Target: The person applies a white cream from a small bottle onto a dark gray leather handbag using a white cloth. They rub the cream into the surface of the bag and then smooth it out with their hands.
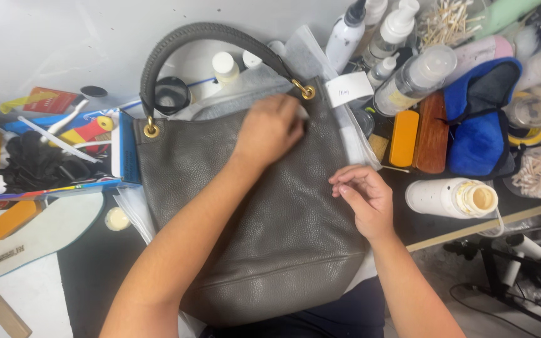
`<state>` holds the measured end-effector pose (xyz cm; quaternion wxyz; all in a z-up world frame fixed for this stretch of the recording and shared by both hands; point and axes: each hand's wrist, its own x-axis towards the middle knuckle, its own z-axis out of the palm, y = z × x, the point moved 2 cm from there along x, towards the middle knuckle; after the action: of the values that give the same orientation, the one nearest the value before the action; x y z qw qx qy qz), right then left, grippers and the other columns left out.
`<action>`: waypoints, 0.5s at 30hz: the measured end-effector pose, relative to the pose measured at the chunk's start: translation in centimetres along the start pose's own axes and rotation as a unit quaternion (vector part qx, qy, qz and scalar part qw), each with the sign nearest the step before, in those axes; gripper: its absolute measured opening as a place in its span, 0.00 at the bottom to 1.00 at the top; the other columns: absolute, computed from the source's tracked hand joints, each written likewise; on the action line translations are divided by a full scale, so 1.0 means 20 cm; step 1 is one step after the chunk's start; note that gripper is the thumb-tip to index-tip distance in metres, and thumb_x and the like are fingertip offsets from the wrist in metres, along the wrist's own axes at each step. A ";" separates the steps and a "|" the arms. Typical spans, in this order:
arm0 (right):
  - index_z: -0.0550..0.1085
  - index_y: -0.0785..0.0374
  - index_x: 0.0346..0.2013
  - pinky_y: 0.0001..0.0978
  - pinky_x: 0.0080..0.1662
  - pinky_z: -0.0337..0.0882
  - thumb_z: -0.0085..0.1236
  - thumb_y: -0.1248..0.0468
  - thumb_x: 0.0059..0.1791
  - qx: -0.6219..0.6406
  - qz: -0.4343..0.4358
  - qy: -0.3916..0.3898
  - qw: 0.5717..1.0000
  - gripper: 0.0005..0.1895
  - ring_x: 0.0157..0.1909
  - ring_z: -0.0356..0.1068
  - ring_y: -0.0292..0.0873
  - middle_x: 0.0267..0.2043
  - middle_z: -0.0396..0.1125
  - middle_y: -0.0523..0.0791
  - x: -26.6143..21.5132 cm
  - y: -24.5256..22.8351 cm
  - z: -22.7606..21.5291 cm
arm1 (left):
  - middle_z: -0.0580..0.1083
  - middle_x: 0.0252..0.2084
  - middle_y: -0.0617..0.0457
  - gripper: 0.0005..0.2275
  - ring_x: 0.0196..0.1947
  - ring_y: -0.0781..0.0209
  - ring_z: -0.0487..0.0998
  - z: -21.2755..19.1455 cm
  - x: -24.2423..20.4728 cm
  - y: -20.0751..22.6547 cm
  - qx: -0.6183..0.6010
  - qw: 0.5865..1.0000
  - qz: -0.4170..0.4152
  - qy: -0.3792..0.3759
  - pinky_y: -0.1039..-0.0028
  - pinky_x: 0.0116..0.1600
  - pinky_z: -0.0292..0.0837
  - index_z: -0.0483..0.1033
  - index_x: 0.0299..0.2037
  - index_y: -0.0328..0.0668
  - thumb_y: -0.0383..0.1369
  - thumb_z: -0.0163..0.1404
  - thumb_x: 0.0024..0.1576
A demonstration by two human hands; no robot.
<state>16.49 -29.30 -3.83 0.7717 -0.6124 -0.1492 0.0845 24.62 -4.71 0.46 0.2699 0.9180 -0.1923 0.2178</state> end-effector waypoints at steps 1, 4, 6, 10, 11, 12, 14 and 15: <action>0.71 0.69 0.45 0.30 0.50 0.75 0.52 0.76 0.54 0.002 -0.001 -0.003 1.000 0.05 0.46 0.71 0.38 0.48 0.71 0.51 0.01 0.00 0.00 | 0.74 0.39 0.41 0.12 0.41 0.39 0.76 0.01 -0.01 -0.03 0.031 0.998 -0.047 0.029 0.54 0.49 0.72 0.72 0.40 0.35 0.28 0.60 0.50; 0.71 0.69 0.45 0.30 0.50 0.75 0.51 0.76 0.54 0.003 0.002 -0.005 1.000 0.05 0.46 0.71 0.38 0.48 0.71 0.51 0.01 0.01 0.00 | 0.75 0.40 0.43 0.11 0.41 0.41 0.77 0.07 0.00 -0.07 0.019 0.991 -0.095 0.097 0.55 0.48 0.73 0.72 0.41 0.36 0.28 0.60 0.53; 0.71 0.69 0.45 0.30 0.50 0.75 0.52 0.76 0.54 0.003 0.005 -0.004 1.000 0.05 0.46 0.71 0.38 0.48 0.71 0.51 0.01 0.01 0.00 | 0.75 0.39 0.43 0.10 0.42 0.41 0.77 0.10 0.02 -0.07 0.006 0.986 -0.109 0.123 0.56 0.49 0.73 0.71 0.41 0.36 0.28 0.59 0.54; 0.71 0.69 0.45 0.30 0.50 0.75 0.52 0.76 0.54 -0.005 0.005 0.001 1.000 0.05 0.46 0.71 0.38 0.48 0.71 0.51 0.01 0.00 0.01 | 0.76 0.36 0.46 0.09 0.38 0.45 0.79 0.13 0.06 -0.07 -0.088 0.953 -0.271 0.101 0.57 0.45 0.73 0.70 0.38 0.35 0.30 0.59 0.58; 0.71 0.69 0.45 0.30 0.50 0.75 0.52 0.76 0.54 -0.007 0.005 0.003 1.000 0.05 0.46 0.72 0.38 0.48 0.71 0.51 0.01 0.00 0.01 | 0.77 0.35 0.46 0.09 0.38 0.46 0.79 0.13 0.06 -0.06 -0.090 0.956 -0.260 0.105 0.58 0.45 0.74 0.71 0.38 0.36 0.30 0.59 0.56; 0.71 0.69 0.45 0.30 0.50 0.75 0.52 0.76 0.54 -0.006 0.004 0.000 1.000 0.05 0.46 0.71 0.38 0.48 0.71 0.51 0.01 0.00 0.01 | 0.77 0.35 0.46 0.09 0.37 0.46 0.79 0.13 0.06 -0.05 -0.091 0.958 -0.248 0.109 0.58 0.45 0.74 0.71 0.38 0.36 0.29 0.59 0.55; 0.71 0.69 0.45 0.30 0.50 0.75 0.52 0.75 0.55 -0.002 0.002 -0.006 1.000 0.05 0.46 0.71 0.38 0.48 0.71 0.51 0.01 0.00 0.00 | 0.77 0.35 0.46 0.09 0.37 0.46 0.79 0.12 0.05 -0.03 -0.073 0.970 -0.203 0.110 0.58 0.46 0.74 0.73 0.39 0.37 0.27 0.59 0.52; 0.71 0.69 0.45 0.30 0.50 0.75 0.52 0.75 0.55 -0.002 0.002 -0.006 1.000 0.05 0.46 0.71 0.38 0.48 0.71 0.51 0.01 0.00 0.01 | 0.77 0.35 0.45 0.10 0.38 0.45 0.79 0.09 0.04 -0.03 -0.053 0.979 -0.166 0.107 0.57 0.47 0.74 0.74 0.40 0.37 0.26 0.59 0.50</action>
<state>16.60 -29.14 -3.77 0.7697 -0.6134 -0.1528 0.0891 26.10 -5.52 -0.81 0.3692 0.8931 -0.0189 0.2562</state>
